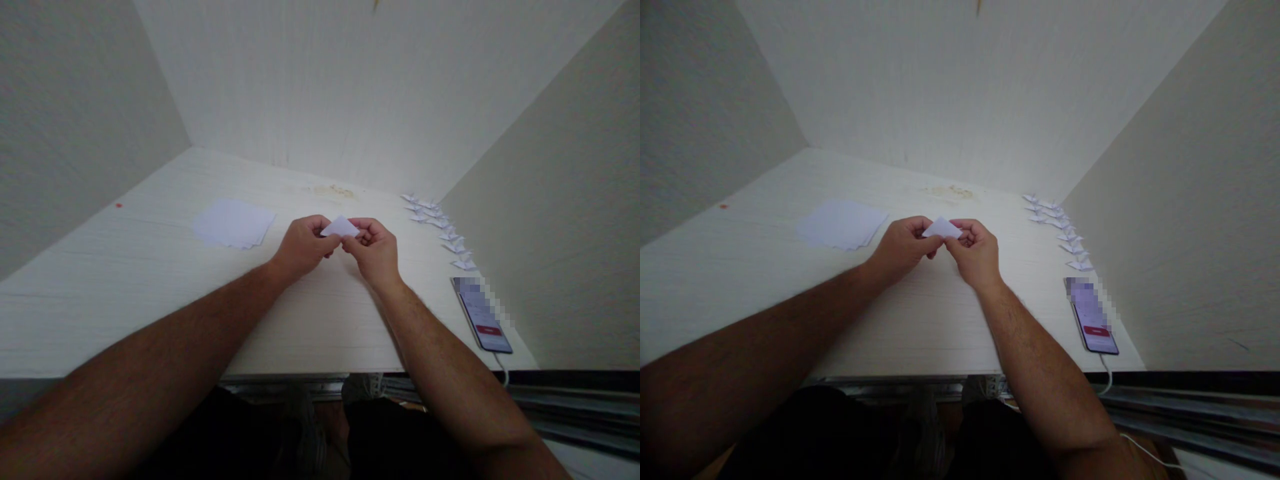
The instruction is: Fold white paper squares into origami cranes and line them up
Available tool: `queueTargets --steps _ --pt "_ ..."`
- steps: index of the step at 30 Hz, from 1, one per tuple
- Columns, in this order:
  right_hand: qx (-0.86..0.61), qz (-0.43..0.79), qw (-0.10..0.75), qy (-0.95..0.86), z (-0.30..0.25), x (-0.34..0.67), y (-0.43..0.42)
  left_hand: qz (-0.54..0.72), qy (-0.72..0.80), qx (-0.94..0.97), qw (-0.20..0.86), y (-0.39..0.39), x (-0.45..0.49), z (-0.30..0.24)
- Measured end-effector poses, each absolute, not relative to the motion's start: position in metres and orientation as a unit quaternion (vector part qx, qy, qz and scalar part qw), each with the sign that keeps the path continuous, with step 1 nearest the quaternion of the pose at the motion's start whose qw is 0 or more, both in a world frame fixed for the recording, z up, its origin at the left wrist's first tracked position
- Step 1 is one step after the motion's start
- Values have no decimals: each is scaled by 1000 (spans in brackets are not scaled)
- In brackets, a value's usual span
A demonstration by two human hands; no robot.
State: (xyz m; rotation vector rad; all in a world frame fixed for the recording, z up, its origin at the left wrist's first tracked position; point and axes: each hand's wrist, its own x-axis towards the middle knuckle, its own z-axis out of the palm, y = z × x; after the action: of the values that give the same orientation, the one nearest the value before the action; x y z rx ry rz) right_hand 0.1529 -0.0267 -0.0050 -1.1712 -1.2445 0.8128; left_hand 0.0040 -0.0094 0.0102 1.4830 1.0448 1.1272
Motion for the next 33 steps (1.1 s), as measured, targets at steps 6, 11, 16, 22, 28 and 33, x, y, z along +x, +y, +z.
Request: queueTargets --steps 6,11,16,22,28,33 --pt "-505 393 565 -521 -7 154 -26 473 414 598 497 -6 3 7" --pt "-510 426 572 -482 -5 151 -27 482 377 575 544 -4 4 0" --pt "-524 440 561 -465 -2 150 -28 487 377 559 555 -4 6 -1" --pt "-519 454 551 -469 -3 151 -28 492 386 545 559 -5 7 2" --pt "-504 486 544 -463 -6 154 -27 482 398 558 547 -6 5 6" --pt "-506 483 540 -468 -8 154 -25 457 414 577 535 -6 3 5"
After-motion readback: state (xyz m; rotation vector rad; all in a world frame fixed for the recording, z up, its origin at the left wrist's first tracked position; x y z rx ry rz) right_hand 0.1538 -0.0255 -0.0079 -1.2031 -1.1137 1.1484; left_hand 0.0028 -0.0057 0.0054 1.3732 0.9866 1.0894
